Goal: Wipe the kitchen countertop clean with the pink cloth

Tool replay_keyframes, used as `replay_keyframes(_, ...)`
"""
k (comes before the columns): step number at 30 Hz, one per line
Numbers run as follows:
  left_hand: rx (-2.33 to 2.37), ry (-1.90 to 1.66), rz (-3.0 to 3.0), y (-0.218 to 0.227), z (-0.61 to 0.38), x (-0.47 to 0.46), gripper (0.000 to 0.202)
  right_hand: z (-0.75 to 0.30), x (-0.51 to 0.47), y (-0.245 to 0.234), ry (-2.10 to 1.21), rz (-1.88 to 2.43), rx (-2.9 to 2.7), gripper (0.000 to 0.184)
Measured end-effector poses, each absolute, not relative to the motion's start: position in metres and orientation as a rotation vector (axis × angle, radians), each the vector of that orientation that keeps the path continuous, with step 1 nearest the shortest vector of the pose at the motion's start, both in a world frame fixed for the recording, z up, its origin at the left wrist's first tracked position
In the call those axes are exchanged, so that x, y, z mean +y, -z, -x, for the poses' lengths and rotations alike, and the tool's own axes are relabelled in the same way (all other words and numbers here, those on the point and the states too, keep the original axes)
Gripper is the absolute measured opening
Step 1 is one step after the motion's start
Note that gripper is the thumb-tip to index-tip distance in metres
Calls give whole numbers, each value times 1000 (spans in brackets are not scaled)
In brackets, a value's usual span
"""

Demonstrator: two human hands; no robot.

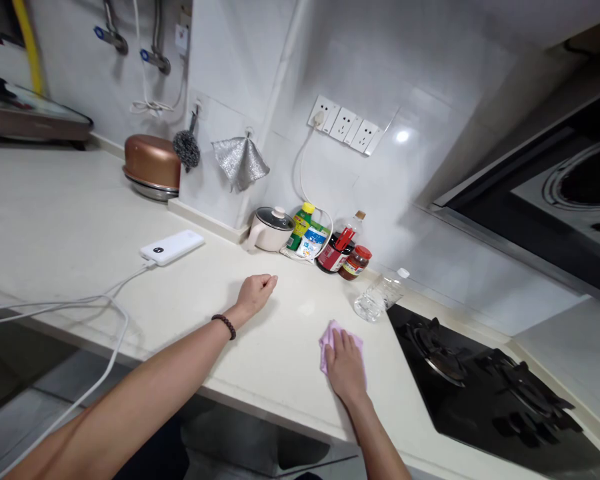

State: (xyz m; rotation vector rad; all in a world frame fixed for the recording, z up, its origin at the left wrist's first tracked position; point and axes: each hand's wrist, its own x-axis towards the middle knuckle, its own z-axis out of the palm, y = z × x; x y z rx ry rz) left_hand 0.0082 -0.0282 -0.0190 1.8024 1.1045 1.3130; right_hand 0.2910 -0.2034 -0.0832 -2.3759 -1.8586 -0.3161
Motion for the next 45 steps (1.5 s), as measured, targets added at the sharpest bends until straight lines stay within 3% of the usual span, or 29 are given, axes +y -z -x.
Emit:
replay_keyframes(10, 1073, -1391, -1832, 18, -4, -29, 44, -125, -125, 56, -79, 1981, -2123, 63)
replay_keyframes(18, 1167, -1392, -1846, 19, -3, -25, 44, -95, -102, 34, -238, 1906, -2114, 63)
replay_keyframes(27, 1199, -1371, -1858, 18, 0, -23, 44, -167, -182, 39, -178, 1927, -2158, 63)
replay_keyframes(38, 1266, -1330, -1895, 22, 0, -18, 42, -351, -308, 54, 226, 2484, -1590, 61)
replay_keyframes(45, 1268, -1311, -1882, 20, -3, -20, 42, -382, -324, 59, 338, 2671, -1473, 60)
